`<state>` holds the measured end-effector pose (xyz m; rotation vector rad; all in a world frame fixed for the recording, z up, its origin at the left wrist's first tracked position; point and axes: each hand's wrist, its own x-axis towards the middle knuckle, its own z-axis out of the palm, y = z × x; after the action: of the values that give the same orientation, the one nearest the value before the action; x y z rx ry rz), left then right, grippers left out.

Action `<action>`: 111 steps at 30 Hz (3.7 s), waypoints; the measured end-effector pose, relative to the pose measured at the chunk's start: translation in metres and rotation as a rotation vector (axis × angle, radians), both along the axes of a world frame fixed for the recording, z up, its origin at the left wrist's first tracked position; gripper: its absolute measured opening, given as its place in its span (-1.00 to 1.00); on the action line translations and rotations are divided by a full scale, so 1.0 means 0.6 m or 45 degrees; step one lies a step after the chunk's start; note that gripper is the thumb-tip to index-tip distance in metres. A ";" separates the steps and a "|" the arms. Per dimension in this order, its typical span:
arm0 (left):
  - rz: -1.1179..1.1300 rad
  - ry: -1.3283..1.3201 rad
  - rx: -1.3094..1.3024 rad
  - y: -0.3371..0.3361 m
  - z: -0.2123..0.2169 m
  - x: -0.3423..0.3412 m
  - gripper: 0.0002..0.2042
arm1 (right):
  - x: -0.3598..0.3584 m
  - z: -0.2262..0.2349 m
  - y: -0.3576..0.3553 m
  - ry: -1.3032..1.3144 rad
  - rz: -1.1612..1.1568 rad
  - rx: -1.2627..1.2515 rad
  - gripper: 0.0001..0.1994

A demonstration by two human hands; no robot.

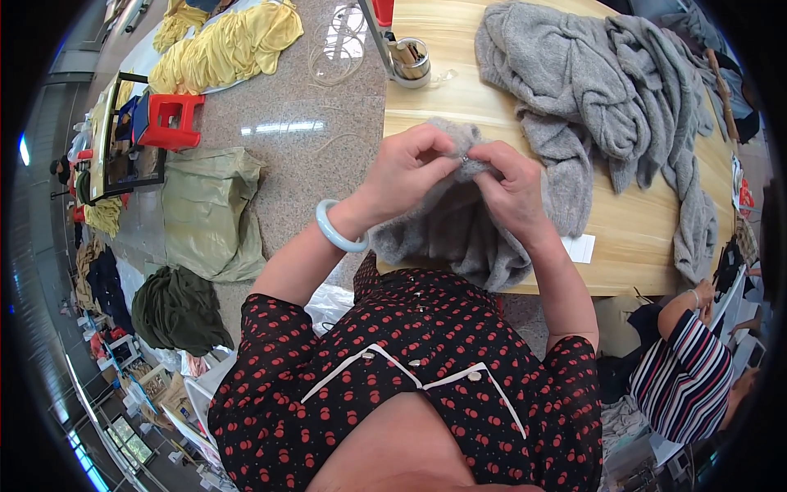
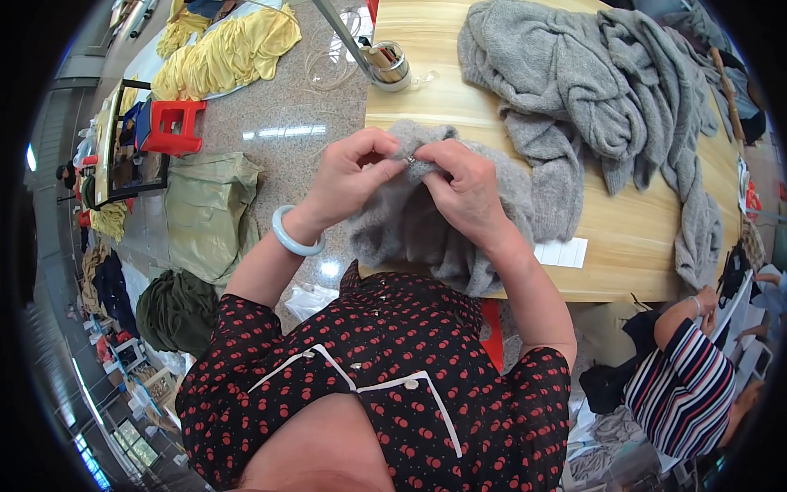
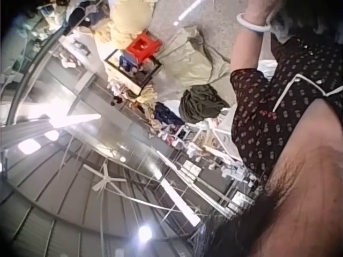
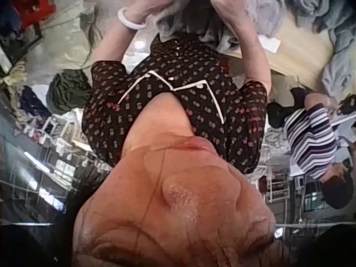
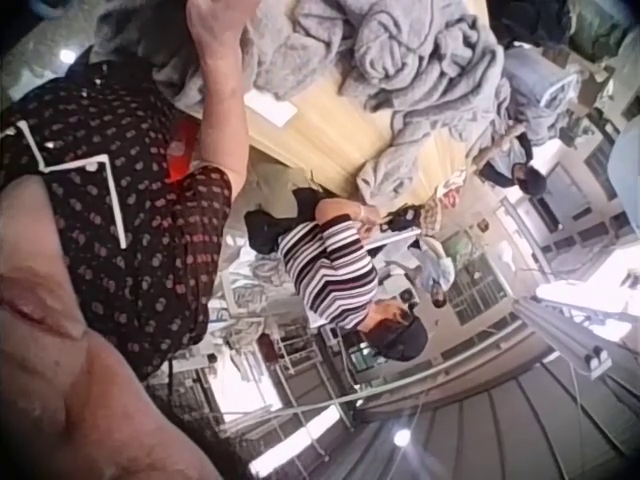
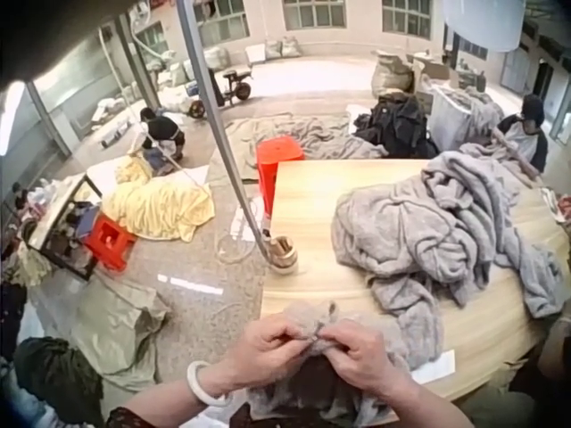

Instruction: Inspecting knitted garments for quality control on a workbench.

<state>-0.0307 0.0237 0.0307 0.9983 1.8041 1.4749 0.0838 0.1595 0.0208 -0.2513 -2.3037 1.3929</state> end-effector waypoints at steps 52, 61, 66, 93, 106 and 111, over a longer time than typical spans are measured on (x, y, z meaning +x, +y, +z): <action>-0.055 -0.152 -0.094 0.012 -0.038 -0.016 -0.79 | -0.019 -0.046 0.001 0.210 -0.082 0.189 -0.78; -0.268 -0.880 -0.269 0.030 -0.063 -0.036 -0.84 | -0.012 -0.052 0.015 0.319 0.184 0.544 -0.72; -0.223 -0.779 -0.144 0.028 -0.064 -0.032 -0.83 | -0.011 -0.058 0.020 0.245 0.037 0.348 -0.71; -0.031 -0.281 -0.348 -0.037 -0.124 0.016 -0.82 | -0.004 -0.059 0.048 -0.153 -0.171 0.225 -0.77; -0.140 -0.297 -0.718 -0.090 -0.146 0.014 -0.85 | 0.051 -0.116 0.077 -0.547 -0.318 0.159 -0.67; -0.388 -0.087 -0.627 -0.082 -0.117 0.027 -0.82 | 0.066 -0.073 0.084 -0.619 -0.263 0.066 -0.69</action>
<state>-0.0147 -0.0255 -0.0394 0.9032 1.7507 0.8157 0.1236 0.2097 -0.0229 -0.8686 -2.5931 1.2691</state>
